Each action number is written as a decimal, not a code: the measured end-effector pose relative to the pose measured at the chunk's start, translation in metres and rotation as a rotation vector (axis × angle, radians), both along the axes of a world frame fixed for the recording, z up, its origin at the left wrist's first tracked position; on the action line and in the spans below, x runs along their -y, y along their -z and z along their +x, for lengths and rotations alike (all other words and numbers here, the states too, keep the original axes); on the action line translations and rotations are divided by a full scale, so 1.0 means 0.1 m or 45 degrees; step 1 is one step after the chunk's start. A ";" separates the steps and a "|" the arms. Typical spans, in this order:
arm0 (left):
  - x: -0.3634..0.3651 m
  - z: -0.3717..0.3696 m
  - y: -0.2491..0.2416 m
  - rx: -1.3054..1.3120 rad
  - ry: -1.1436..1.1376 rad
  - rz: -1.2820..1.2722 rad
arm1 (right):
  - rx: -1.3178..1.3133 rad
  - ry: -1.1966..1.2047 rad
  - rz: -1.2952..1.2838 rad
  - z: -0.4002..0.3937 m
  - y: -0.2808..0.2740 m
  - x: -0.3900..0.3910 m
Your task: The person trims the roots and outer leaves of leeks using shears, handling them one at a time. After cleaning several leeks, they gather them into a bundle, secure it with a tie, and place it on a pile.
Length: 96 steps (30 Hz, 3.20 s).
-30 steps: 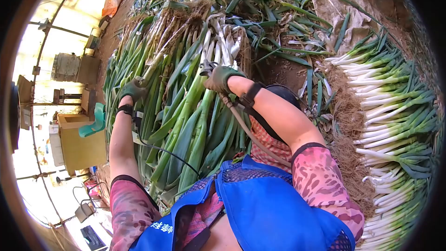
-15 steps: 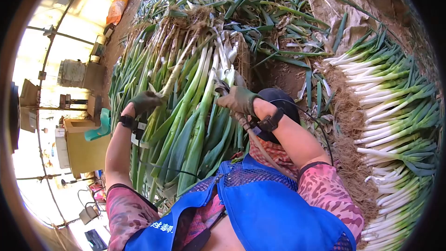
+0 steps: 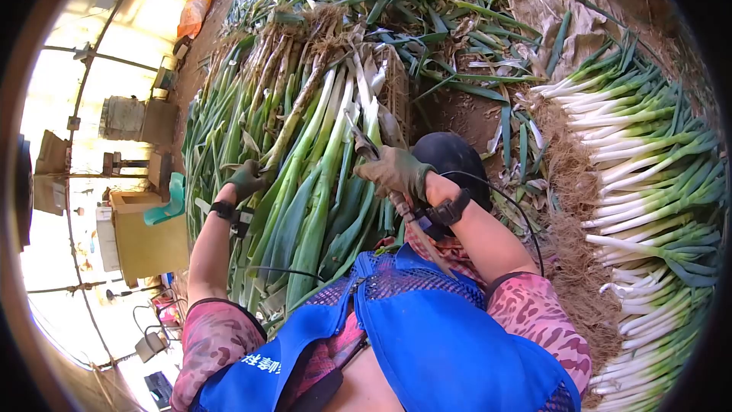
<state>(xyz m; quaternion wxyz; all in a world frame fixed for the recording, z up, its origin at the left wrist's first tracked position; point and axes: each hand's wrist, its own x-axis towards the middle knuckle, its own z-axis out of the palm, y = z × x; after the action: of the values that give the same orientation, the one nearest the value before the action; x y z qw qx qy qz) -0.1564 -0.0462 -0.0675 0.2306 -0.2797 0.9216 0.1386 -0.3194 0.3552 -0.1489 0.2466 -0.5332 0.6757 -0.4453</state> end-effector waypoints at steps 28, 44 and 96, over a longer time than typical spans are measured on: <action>-1.07 -0.99 -0.24 -0.328 -0.283 0.767 | 0.889 0.346 0.437 0.32 -1.09 0.05; -1.26 -0.87 -0.62 -0.062 -0.363 0.881 | 0.570 0.288 0.514 0.56 -1.03 -0.08; -1.63 -0.65 -0.27 -0.039 -0.442 1.174 | 0.646 0.381 0.287 -1.18 -0.32 1.11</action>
<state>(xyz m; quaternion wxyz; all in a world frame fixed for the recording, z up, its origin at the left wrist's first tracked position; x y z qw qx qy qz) -0.2211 0.1171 -0.0401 0.2903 -0.2959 0.7072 0.5727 -0.4378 0.2438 -0.1169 0.3963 -0.2691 0.7088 -0.5179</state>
